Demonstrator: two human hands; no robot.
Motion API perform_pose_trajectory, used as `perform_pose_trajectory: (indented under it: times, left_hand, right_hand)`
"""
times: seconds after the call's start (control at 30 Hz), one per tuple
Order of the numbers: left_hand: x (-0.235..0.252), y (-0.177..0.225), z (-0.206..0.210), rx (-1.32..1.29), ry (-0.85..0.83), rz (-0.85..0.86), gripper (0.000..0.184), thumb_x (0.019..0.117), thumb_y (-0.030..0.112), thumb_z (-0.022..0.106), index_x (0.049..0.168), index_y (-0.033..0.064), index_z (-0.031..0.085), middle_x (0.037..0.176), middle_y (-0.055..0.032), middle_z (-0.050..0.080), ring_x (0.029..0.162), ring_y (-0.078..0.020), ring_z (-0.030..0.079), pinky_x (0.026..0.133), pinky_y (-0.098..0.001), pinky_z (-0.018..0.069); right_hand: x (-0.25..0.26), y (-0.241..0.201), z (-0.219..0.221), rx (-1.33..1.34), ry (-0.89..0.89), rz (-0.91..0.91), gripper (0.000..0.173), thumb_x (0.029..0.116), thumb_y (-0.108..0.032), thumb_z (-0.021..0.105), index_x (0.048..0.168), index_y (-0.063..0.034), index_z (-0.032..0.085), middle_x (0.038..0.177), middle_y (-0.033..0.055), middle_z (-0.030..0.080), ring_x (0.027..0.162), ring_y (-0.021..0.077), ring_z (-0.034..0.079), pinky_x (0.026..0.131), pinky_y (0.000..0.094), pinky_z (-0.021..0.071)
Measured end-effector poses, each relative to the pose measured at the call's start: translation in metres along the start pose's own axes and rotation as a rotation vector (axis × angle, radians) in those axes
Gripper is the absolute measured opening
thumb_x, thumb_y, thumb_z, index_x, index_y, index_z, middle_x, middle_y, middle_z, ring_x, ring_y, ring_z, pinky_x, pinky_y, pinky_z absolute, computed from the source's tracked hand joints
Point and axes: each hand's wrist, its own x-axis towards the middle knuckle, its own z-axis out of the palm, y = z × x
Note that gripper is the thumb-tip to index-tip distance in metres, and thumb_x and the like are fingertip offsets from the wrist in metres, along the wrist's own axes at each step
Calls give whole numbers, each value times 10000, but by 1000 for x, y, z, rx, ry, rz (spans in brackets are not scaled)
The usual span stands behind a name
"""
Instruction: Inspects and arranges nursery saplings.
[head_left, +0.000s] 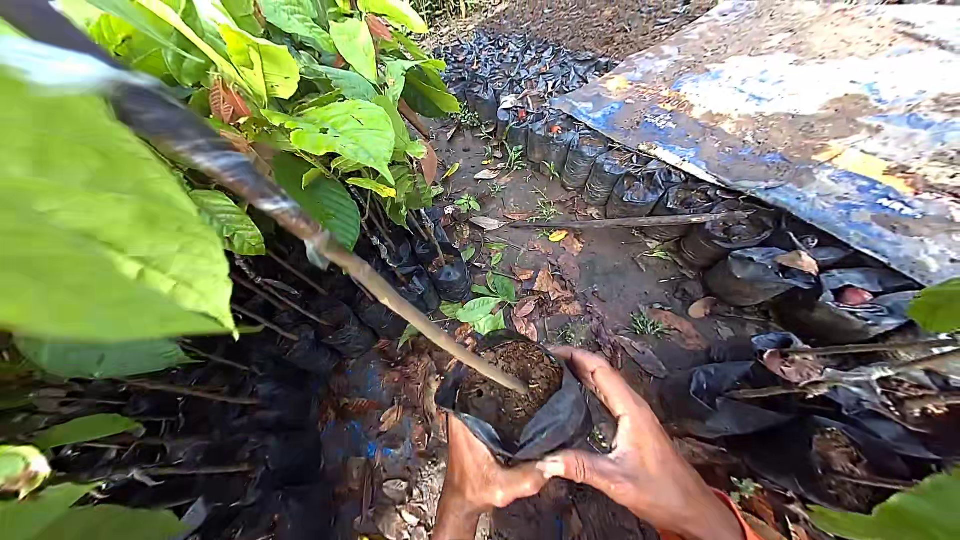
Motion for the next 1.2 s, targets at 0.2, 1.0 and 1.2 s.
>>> perform_pose_trajectory:
  times: [0.2,1.0,1.2]
  left_hand:
    - [-1,-13,-14,-85,140,-141,1059,627,499,935,1400,7,402,1244,49,673,1144,1,643,1002,-250,558]
    - [-17,-49,20,483,151,-361,1196,520,409,969,1473,-79,436,1387,-251,592,1298,-313,581,1106,-453,469]
    - [-22,-59,-4,334,138,-109,744,695,283,923,1281,-75,638,1393,-245,589,1306,-250,579,1113,-360,474]
  right_hand:
    - [-7,2,-18,81,101,-64,154,903,-211,733,813,-142,629,1356,88,661,1327,239,585,1095,377,515]
    - [54,28,28,-538,80,-23,358,1034,-297,506,906,-36,715,710,46,667,609,123,646,576,319,566]
    - [53,39,55,-506,-22,-28,319,1019,-234,540,992,35,708,838,135,704,738,215,698,707,389,601]
